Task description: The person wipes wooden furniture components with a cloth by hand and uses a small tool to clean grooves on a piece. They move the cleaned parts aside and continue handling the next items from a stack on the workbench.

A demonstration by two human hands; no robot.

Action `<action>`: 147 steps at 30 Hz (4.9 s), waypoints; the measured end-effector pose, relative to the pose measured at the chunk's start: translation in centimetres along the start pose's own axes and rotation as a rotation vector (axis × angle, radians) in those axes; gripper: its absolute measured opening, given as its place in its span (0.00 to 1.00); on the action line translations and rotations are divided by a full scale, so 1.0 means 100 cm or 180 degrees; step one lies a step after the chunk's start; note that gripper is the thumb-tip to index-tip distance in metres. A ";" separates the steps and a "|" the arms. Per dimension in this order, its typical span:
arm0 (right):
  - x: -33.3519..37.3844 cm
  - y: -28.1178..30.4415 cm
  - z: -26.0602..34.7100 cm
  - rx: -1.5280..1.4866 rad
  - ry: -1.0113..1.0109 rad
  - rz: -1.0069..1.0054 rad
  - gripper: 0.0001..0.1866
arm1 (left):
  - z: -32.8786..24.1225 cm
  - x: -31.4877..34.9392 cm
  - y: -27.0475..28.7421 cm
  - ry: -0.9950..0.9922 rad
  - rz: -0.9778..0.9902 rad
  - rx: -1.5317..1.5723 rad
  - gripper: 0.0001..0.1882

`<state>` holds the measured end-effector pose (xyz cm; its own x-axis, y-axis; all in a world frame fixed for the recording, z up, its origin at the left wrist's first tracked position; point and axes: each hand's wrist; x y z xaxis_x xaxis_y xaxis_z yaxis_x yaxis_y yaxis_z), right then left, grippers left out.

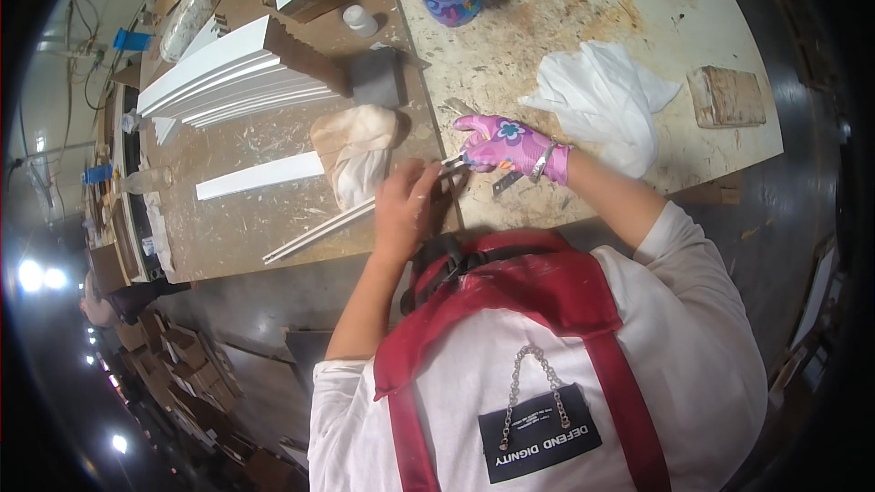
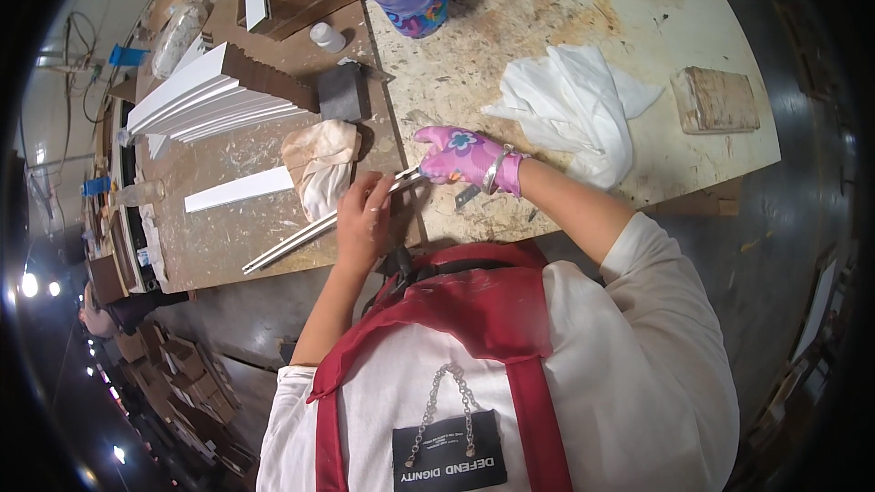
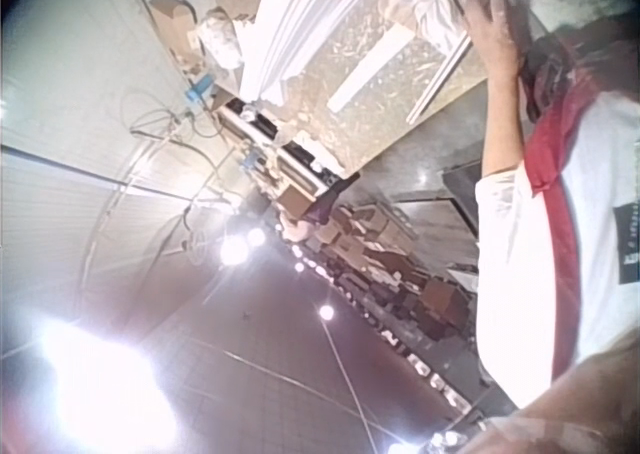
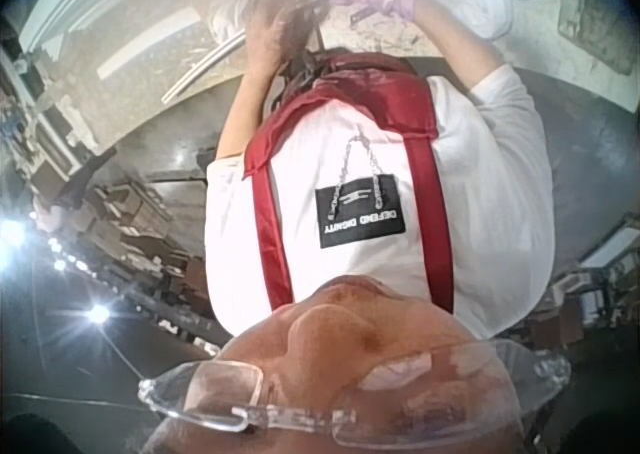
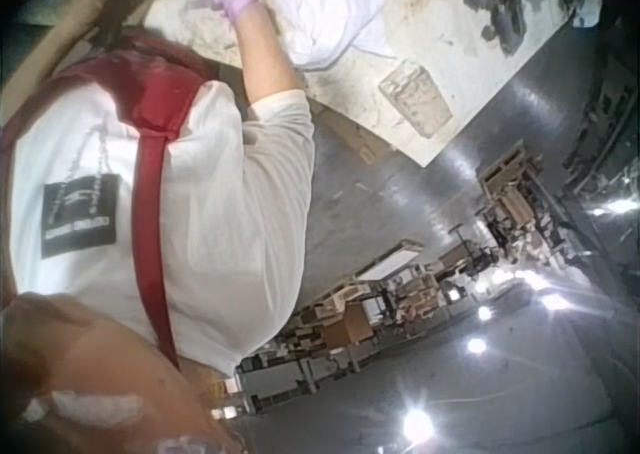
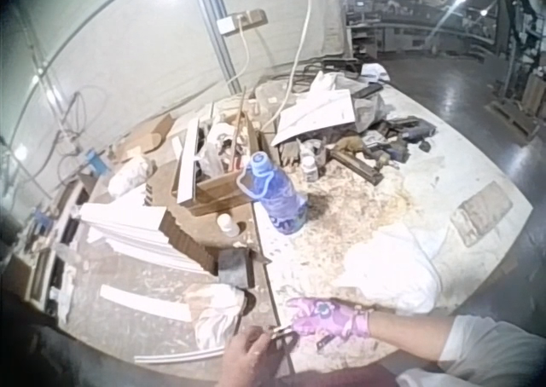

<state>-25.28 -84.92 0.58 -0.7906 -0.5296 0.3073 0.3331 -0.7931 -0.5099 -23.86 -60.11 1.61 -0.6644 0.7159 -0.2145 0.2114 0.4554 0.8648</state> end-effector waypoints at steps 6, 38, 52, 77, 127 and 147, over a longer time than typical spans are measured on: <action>0.000 0.004 0.000 -0.0005 -0.0118 0.0100 0.36 | -0.005 0.000 0.003 -0.0149 0.0501 -0.0772 0.26; 0.006 -0.012 0.007 0.1204 -0.0097 -0.0320 0.36 | -0.017 -0.006 0.011 -0.0035 0.0714 -0.0716 0.27; -0.004 -0.003 -0.001 0.1504 0.0047 -0.0354 0.36 | 0.007 0.000 0.018 0.0215 0.0638 -0.0546 0.23; 0.065 -0.055 0.073 0.0201 0.0649 0.0127 0.33 | -0.037 -0.037 0.105 0.1225 0.1496 0.1621 0.15; 0.097 -0.095 0.103 0.1505 0.1422 0.0629 0.53 | -0.084 -0.061 0.195 0.0351 0.2137 0.1406 0.18; 0.087 -0.093 0.096 0.1274 0.1075 0.0948 0.40 | -0.083 -0.050 0.186 0.0716 0.2366 0.1895 0.19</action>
<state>-30.26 -85.04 15.73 -0.7313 -0.6735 -0.1079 0.6809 -0.7117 -0.1727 -22.49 -59.60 22.57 -0.3235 0.8389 0.4376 0.9178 0.1658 0.3607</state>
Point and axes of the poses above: each hand's wrist, its own x-axis away from the middle knuckle, its own y-axis out of the back of the hand, z = x × y, and after that the axes turned 9 degrees about z, right-handed
